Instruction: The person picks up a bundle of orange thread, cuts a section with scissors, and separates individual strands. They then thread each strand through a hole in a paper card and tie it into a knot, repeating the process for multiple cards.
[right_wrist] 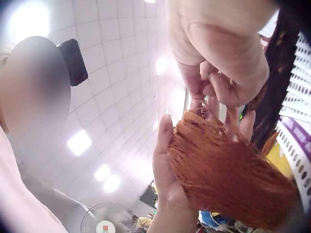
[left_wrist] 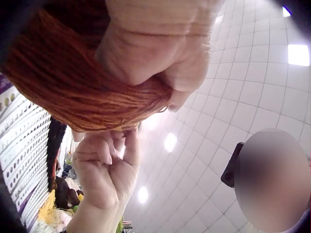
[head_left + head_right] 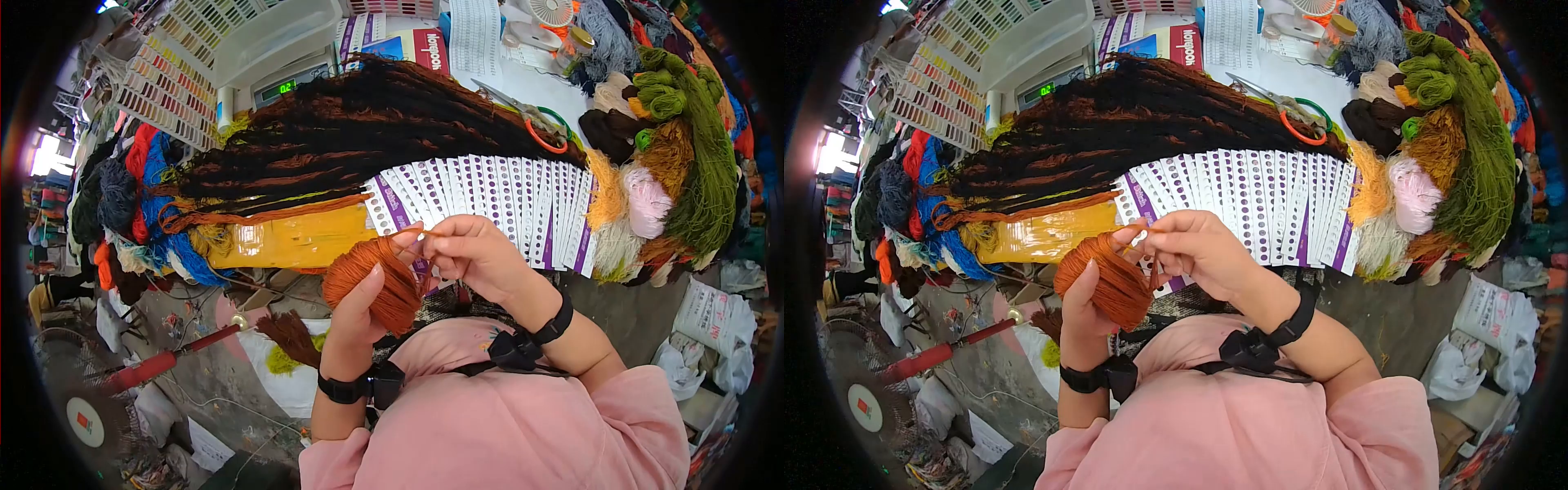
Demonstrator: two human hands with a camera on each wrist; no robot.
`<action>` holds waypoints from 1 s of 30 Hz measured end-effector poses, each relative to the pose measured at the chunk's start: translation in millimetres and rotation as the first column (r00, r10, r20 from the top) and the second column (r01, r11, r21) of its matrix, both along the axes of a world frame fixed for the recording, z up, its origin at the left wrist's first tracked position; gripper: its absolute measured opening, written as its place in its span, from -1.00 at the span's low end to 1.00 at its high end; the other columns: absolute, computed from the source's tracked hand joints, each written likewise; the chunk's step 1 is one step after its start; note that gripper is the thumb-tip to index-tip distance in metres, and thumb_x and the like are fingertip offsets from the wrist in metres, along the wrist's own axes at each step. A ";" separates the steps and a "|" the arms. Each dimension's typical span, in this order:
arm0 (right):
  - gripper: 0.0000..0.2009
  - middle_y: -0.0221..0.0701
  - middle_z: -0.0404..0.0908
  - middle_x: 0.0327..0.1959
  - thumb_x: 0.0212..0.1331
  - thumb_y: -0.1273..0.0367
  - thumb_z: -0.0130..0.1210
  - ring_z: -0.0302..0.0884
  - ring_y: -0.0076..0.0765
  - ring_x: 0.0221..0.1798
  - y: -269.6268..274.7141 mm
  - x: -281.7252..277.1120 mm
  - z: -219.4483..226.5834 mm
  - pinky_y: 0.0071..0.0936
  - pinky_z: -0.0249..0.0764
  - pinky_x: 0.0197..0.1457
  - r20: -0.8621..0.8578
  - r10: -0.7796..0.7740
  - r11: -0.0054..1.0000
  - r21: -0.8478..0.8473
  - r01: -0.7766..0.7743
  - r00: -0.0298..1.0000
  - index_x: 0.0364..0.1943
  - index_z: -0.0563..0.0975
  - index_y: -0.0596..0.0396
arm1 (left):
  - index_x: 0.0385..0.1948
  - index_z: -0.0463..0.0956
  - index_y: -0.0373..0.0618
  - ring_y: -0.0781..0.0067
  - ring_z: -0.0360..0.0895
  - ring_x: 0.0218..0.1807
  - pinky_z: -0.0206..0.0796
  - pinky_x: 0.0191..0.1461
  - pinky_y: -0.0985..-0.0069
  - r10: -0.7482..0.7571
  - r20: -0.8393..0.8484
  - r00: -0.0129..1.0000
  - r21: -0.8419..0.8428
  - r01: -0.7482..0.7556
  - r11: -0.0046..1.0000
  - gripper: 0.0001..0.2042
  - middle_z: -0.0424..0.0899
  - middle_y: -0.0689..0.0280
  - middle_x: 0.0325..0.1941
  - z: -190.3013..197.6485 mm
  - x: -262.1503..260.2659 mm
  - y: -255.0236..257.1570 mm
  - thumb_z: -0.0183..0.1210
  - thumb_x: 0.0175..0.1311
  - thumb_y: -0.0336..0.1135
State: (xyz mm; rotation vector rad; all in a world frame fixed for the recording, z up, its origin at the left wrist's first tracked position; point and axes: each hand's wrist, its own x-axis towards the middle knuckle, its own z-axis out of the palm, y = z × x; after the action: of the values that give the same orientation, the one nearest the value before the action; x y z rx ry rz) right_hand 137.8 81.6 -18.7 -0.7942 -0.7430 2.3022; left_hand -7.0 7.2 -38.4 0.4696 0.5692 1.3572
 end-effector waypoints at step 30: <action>-0.92 -0.36 0.52 -0.59 -0.13 0.56 -0.01 0.37 -0.65 -0.54 -4.0 9.3 -15.1 -0.74 0.28 -0.42 0.287 0.222 0.905 0.294 -0.307 0.932 -0.54 0.51 0.30 | 0.01 0.20 -0.27 0.14 0.10 0.19 -0.04 0.18 0.17 -0.071 -0.022 0.997 0.039 0.072 0.997 -0.51 0.11 0.06 0.18 -4.4 -4.4 0.4 -0.22 0.16 -0.07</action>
State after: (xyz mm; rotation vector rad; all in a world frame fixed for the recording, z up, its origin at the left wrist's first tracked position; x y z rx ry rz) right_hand 147.1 77.6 -33.8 -0.8705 -1.3945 2.2370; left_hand -11.4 7.6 -42.7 0.5322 0.5385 1.2985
